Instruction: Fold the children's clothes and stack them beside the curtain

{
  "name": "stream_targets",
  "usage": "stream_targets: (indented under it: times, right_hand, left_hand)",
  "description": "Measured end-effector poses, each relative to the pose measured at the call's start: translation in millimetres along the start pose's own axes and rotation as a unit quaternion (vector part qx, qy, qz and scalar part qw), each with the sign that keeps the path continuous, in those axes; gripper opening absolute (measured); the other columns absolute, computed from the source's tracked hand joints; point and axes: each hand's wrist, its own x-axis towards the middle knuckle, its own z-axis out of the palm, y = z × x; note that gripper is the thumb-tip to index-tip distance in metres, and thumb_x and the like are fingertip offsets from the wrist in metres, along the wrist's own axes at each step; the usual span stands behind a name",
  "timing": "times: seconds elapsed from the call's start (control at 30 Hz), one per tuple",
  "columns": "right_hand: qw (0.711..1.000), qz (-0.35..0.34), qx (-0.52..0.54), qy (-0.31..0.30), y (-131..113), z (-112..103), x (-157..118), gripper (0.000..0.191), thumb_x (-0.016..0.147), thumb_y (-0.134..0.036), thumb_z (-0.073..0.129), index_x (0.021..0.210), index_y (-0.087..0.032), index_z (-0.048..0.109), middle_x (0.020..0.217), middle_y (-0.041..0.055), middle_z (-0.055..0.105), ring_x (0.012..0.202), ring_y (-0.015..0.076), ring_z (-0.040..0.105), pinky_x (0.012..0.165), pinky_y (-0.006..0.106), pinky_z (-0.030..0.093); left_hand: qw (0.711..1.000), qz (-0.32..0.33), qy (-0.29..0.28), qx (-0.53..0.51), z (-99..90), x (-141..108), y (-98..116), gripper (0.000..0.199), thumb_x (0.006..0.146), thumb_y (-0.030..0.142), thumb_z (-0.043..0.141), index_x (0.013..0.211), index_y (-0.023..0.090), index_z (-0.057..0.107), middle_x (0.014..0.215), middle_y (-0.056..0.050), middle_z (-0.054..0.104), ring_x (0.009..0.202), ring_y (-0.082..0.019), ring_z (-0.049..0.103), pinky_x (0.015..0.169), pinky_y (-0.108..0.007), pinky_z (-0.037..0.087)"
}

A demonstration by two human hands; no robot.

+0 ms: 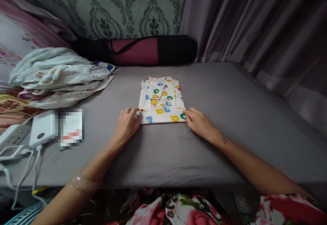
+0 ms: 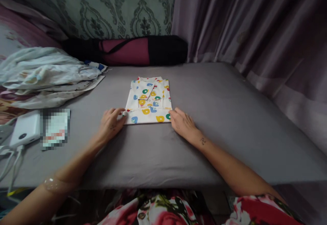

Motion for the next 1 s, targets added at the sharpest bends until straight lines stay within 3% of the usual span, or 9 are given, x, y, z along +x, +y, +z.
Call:
stream_targets:
  times: [0.1,0.17,0.23,0.37,0.53,0.8,0.93,1.0]
  right_hand:
    - [0.993,-0.114,-0.008,0.016,-12,-3,7,0.043,0.100,-0.025,0.034,0.138,-0.017,0.053,0.135,0.0134,0.059,0.127,0.0268,0.051,0.106,0.045,0.039]
    - [0.984,-0.181,-0.003,-0.007,-22,-1,13,0.050,0.101,-0.030,0.030,0.148,-0.015,0.040,0.152,0.0120,0.042,0.143,0.0271,0.032,0.117,0.049,0.024]
    - [0.977,-0.209,0.002,-0.039,-32,5,19,0.055,0.102,-0.034,0.027,0.153,-0.013,0.029,0.159,0.0116,0.029,0.148,0.0260,0.020,0.120,0.050,0.015]
    - [0.975,-0.210,0.021,-0.073,-41,18,29,0.061,0.102,-0.041,0.024,0.156,-0.012,0.019,0.161,0.0125,0.020,0.150,0.0247,0.013,0.122,0.049,0.010]
    - [0.972,-0.210,0.040,-0.100,-38,26,32,0.061,0.102,-0.041,0.022,0.155,-0.011,0.022,0.160,0.0127,0.022,0.149,0.0239,0.015,0.122,0.049,0.012]
    - [0.975,-0.186,0.030,-0.118,-41,20,31,0.060,0.102,-0.036,0.021,0.154,-0.008,0.024,0.161,0.0135,0.020,0.149,0.0235,0.015,0.122,0.049,0.011]
    - [0.986,-0.142,0.021,-0.081,-46,18,25,0.059,0.101,-0.035,0.022,0.155,-0.010,0.023,0.161,0.0130,0.020,0.150,0.0245,0.013,0.122,0.050,0.010]
    - [0.989,-0.125,0.019,-0.075,-48,21,22,0.059,0.101,-0.035,0.022,0.155,-0.011,0.023,0.161,0.0124,0.021,0.150,0.0249,0.013,0.122,0.050,0.011]
  left_hand:
    - [0.994,0.106,-0.019,0.009,0.2,5,14,0.038,0.099,0.035,0.035,0.126,0.017,0.056,0.132,-0.014,0.058,0.125,-0.027,0.052,0.106,-0.045,0.041]
    - [0.984,0.166,-0.068,0.019,4.4,9,27,0.046,0.101,0.034,0.029,0.138,0.015,0.047,0.147,-0.014,0.047,0.140,-0.027,0.038,0.114,-0.047,0.033]
    - [0.976,0.186,-0.106,0.044,12.2,12,38,0.053,0.102,0.037,0.025,0.147,0.012,0.036,0.156,-0.015,0.035,0.148,-0.027,0.024,0.119,-0.048,0.024]
    - [0.973,0.161,-0.141,0.088,30.7,15,47,0.064,0.102,0.046,0.020,0.153,0.007,0.024,0.161,-0.017,0.021,0.150,-0.026,0.012,0.122,-0.046,0.014]
    - [0.967,0.152,-0.180,0.097,44.2,14,39,0.070,0.101,0.052,0.015,0.154,0.007,0.020,0.161,-0.016,0.016,0.150,-0.026,0.009,0.122,-0.045,0.013]
    - [0.972,0.152,-0.154,0.088,43.6,14,40,0.063,0.101,0.045,0.018,0.154,0.011,0.023,0.160,-0.015,0.023,0.150,-0.025,0.013,0.121,-0.046,0.016]
    - [0.980,0.143,-0.105,0.087,39.0,11,43,0.059,0.101,0.043,0.019,0.153,0.015,0.027,0.161,-0.012,0.025,0.150,-0.025,0.012,0.122,-0.047,0.014]
    - [0.981,0.135,-0.114,0.084,39.6,10,44,0.058,0.101,0.041,0.020,0.153,0.017,0.029,0.161,-0.011,0.024,0.150,-0.026,0.012,0.121,-0.049,0.015]
